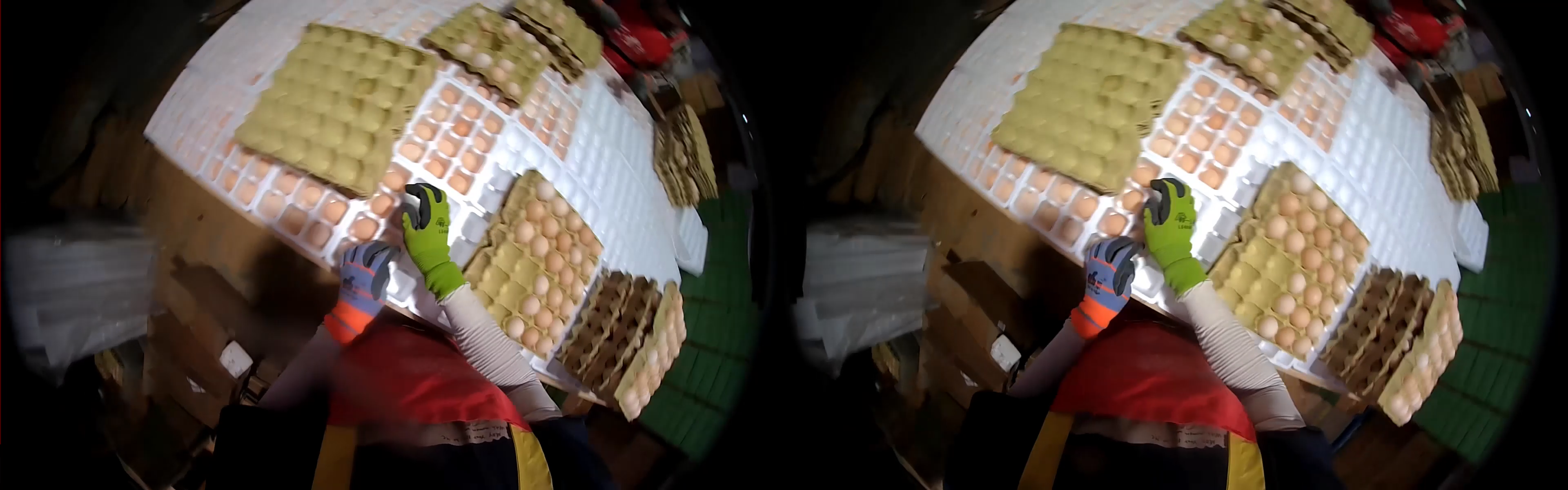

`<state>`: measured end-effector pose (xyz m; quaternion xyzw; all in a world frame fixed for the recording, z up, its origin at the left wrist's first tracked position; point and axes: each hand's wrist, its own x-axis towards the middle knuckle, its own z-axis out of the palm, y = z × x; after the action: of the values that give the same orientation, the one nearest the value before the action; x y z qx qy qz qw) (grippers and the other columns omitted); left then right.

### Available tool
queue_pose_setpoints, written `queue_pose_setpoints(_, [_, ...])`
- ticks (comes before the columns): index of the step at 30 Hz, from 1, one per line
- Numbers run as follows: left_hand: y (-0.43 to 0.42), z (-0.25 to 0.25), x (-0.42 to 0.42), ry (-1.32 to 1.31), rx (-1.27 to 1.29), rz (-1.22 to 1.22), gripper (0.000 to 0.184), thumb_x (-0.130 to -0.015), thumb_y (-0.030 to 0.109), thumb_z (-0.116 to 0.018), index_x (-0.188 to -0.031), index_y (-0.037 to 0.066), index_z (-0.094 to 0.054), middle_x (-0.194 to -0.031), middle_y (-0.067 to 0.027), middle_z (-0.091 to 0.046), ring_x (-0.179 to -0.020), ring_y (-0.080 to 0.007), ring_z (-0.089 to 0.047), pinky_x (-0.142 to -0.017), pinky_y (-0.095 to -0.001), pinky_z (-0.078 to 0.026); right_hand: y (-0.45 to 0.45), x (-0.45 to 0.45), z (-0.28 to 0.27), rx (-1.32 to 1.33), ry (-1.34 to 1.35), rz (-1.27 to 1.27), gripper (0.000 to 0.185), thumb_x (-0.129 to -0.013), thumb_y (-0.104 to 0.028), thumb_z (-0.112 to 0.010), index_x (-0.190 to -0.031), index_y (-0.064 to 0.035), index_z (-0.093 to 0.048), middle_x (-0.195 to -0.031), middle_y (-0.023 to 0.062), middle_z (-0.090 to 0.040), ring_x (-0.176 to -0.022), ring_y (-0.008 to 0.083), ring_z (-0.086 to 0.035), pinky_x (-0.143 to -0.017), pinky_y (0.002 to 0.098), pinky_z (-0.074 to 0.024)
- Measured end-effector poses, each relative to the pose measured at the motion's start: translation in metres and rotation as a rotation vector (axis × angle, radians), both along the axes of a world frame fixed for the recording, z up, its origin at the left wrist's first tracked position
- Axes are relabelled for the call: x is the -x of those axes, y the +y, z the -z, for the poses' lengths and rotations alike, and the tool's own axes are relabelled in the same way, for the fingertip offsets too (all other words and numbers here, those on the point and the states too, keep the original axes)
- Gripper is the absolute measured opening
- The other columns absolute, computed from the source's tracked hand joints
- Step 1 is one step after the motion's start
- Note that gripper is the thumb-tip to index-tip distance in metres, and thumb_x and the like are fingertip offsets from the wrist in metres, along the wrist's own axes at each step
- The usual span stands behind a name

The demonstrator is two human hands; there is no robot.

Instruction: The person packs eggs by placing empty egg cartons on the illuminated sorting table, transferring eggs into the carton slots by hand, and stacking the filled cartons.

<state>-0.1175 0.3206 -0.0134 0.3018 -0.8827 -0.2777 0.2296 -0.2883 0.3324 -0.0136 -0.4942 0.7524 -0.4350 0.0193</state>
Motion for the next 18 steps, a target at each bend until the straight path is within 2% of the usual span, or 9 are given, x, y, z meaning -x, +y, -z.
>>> queue_pose_setpoints(2, [0.004, 0.006, 0.0, -0.149, 0.137, 0.162, 0.037, -0.076, 0.004, -0.058, -0.112, 0.009, -0.067, -0.113, -0.0123, -0.064, -0.108, -0.0366, -0.057, -0.097, -0.0456, -0.042, 0.035, 0.011, -0.038, 0.001, -0.447, -0.007, 0.034, -0.089, -0.006, -0.062, -0.122, -0.0038, -0.059, -0.119, 0.0126, -0.059, -0.111, 0.0267, -0.059, -0.093, 0.0375, -0.0486])
queue_pose_setpoints(3, [0.006, 0.008, -0.002, -0.077, 0.125, 0.158, 0.036, -0.077, 0.004, -0.058, -0.111, 0.008, -0.067, -0.112, -0.0126, -0.065, -0.106, -0.0361, -0.058, -0.095, -0.0464, -0.043, 0.06, 0.016, -0.063, 0.048, -0.51, 0.006, 0.031, -0.087, -0.006, -0.062, -0.118, -0.0036, -0.06, -0.116, 0.0163, -0.059, -0.108, 0.035, -0.057, -0.096, 0.0397, -0.046])
queue_pose_setpoints(5, [0.004, 0.006, 0.003, 0.062, 0.089, 0.105, 0.035, -0.078, 0.003, -0.056, -0.11, 0.008, -0.068, -0.109, -0.0132, -0.066, -0.103, -0.0356, -0.06, -0.091, -0.0474, -0.046, 0.127, 0.041, -0.094, 0.025, -0.395, 0.096, 0.034, -0.085, -0.003, -0.064, -0.12, -0.0019, -0.06, -0.115, 0.0152, -0.059, -0.105, 0.0288, -0.059, -0.091, 0.0368, -0.0484])
queue_pose_setpoints(8, [0.007, 0.001, 0.023, 0.115, 0.102, 0.089, 0.034, -0.079, 0.001, -0.058, -0.111, 0.007, -0.068, -0.105, -0.0137, -0.067, -0.098, -0.0356, -0.063, -0.086, -0.046, -0.049, 0.225, 0.062, -0.131, -0.252, -0.175, 0.378, 0.031, -0.081, -0.01, -0.073, -0.11, -0.0036, -0.067, -0.096, 0.0109, -0.062, -0.078, 0.0251, -0.061, -0.071, 0.0358, -0.0498])
queue_pose_setpoints(10, [0.017, -0.023, 0.061, 0.288, -0.007, 0.292, 0.032, -0.082, 0.004, -0.062, -0.113, 0.009, -0.067, -0.108, -0.0118, -0.067, -0.1, -0.0329, -0.063, -0.087, -0.0443, -0.049, 0.26, 0.061, -0.139, -0.577, 0.057, 0.169, 0.037, -0.077, -0.021, -0.076, -0.111, -0.0084, -0.067, -0.1, 0.009, -0.061, -0.082, 0.0277, -0.059, -0.072, 0.042, -0.0471])
queue_pose_setpoints(12, [0.025, -0.05, 0.107, 0.212, 0.041, 0.467, 0.035, -0.083, 0.01, -0.066, -0.117, 0.008, -0.067, -0.115, -0.0141, -0.067, -0.103, -0.0359, -0.062, -0.088, -0.0442, -0.05, 0.272, 0.042, -0.106, -0.748, 0.258, 0.161, 0.045, -0.068, -0.03, -0.082, -0.106, -0.0147, -0.065, -0.103, 0.007, -0.056, -0.095, 0.0312, -0.053, -0.079, 0.0467, -0.042])
queue_pose_setpoints(14, [0.033, -0.071, 0.153, 0.09, 0.071, 0.511, 0.043, -0.085, 0.016, -0.065, -0.127, 0.011, -0.062, -0.125, -0.0149, -0.062, -0.104, -0.0365, -0.06, -0.088, -0.0469, -0.049, 0.281, 0.043, -0.099, -0.619, 0.287, 0.189, 0.047, -0.066, -0.029, -0.082, -0.107, -0.0149, -0.063, -0.103, 0.0081, -0.055, -0.091, 0.0321, -0.053, -0.076, 0.0473, -0.0404])
queue_pose_setpoints(16, [0.035, -0.072, 0.189, 0.051, 0.215, 0.54, 0.043, -0.085, 0.019, -0.065, -0.127, 0.011, -0.06, -0.123, -0.0125, -0.06, -0.102, -0.0363, -0.059, -0.087, -0.0477, -0.049, 0.295, 0.043, -0.115, -0.614, 0.181, 0.192, 0.054, -0.069, -0.022, -0.084, -0.117, -0.0142, -0.06, -0.107, 0.0062, -0.057, -0.095, 0.027, -0.059, -0.082, 0.0431, -0.0474])
queue_pose_setpoints(18, [0.028, -0.059, 0.214, -0.047, 0.295, 0.572, 0.043, -0.082, 0.018, -0.068, -0.124, 0.012, -0.06, -0.118, -0.0114, -0.059, -0.102, -0.0352, -0.06, -0.086, -0.0465, -0.049, 0.307, 0.048, -0.123, -0.052, -0.724, 0.29, 0.049, -0.077, -0.012, -0.081, -0.12, -0.0087, -0.059, -0.114, 0.0022, -0.058, -0.104, 0.0182, -0.061, -0.082, 0.0347, -0.0533])
